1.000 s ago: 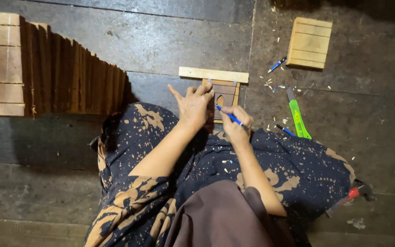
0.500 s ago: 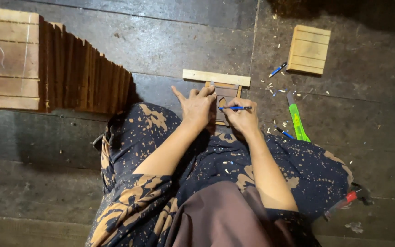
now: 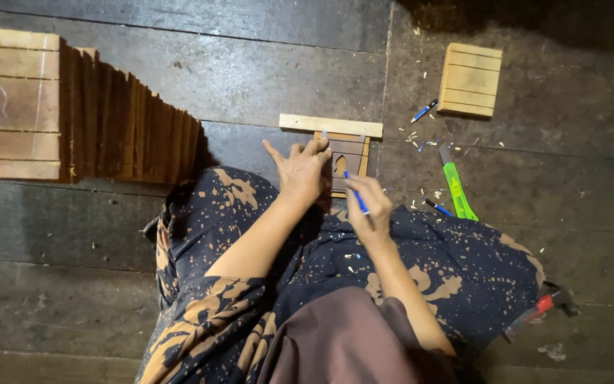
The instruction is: Tracing a specific shape onto small wooden blocks using a pen and a wooden guide for alignment.
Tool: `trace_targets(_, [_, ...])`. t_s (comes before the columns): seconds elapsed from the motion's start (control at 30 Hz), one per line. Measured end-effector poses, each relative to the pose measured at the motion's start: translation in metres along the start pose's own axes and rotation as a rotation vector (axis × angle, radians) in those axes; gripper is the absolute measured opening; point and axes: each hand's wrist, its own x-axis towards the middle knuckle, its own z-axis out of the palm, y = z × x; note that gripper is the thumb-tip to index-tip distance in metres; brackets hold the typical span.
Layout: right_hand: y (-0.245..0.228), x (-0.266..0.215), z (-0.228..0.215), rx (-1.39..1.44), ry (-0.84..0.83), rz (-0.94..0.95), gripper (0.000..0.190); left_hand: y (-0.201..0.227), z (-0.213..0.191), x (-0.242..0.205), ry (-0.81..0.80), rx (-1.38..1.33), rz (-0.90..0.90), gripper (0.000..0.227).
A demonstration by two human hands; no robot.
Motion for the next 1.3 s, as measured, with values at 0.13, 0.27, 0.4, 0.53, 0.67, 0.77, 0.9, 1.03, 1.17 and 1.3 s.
trace_targets(0.13, [0.022,-0.006,0.016,-0.204,-0.034,-0.207,0.02,-0.001,0.002,0.001,0.015,0.013,0.008,0.052])
trace_targets(0.27, [0.013,0.006,0.016,-0.369,-0.055,-0.376,0.019,-0.003,0.004,0.003,0.004,-0.008,0.006,0.051])
trace_targets(0.4, [0.016,0.009,0.021,-0.53,-0.048,-0.445,0.012,0.0,-0.004,-0.001,0.01,0.004,0.017,0.048])
trace_targets(0.53, [0.017,0.008,0.034,-0.683,0.015,-0.473,0.007,0.001,-0.007,-0.002,0.001,0.004,0.023,0.048])
trace_targets(0.67, [0.016,0.005,0.051,-0.842,0.075,-0.47,0.003,0.003,-0.012,-0.004,0.013,0.033,0.021,0.049])
trace_targets(0.77, [-0.002,0.008,0.048,-0.905,0.075,-0.443,0.008,0.001,-0.01,-0.004,0.049,0.036,0.037,0.043])
trace_targets(0.9, [-0.017,0.018,0.044,-0.866,0.047,-0.417,0.011,-0.002,-0.006,-0.006,0.089,0.023,0.043,0.036])
trace_targets(1.03, [-0.003,0.016,0.061,-0.929,0.078,-0.433,0.016,-0.007,0.011,-0.002,0.121,0.016,0.049,0.031])
trace_targets(1.17, [-0.005,0.017,0.073,-1.017,0.101,-0.335,0.019,-0.016,0.021,0.005,0.128,0.02,0.056,0.03])
trace_targets(1.3, [-0.011,0.014,0.075,-1.022,0.085,-0.275,0.019,-0.013,0.011,0.001,0.129,0.003,0.063,0.03])
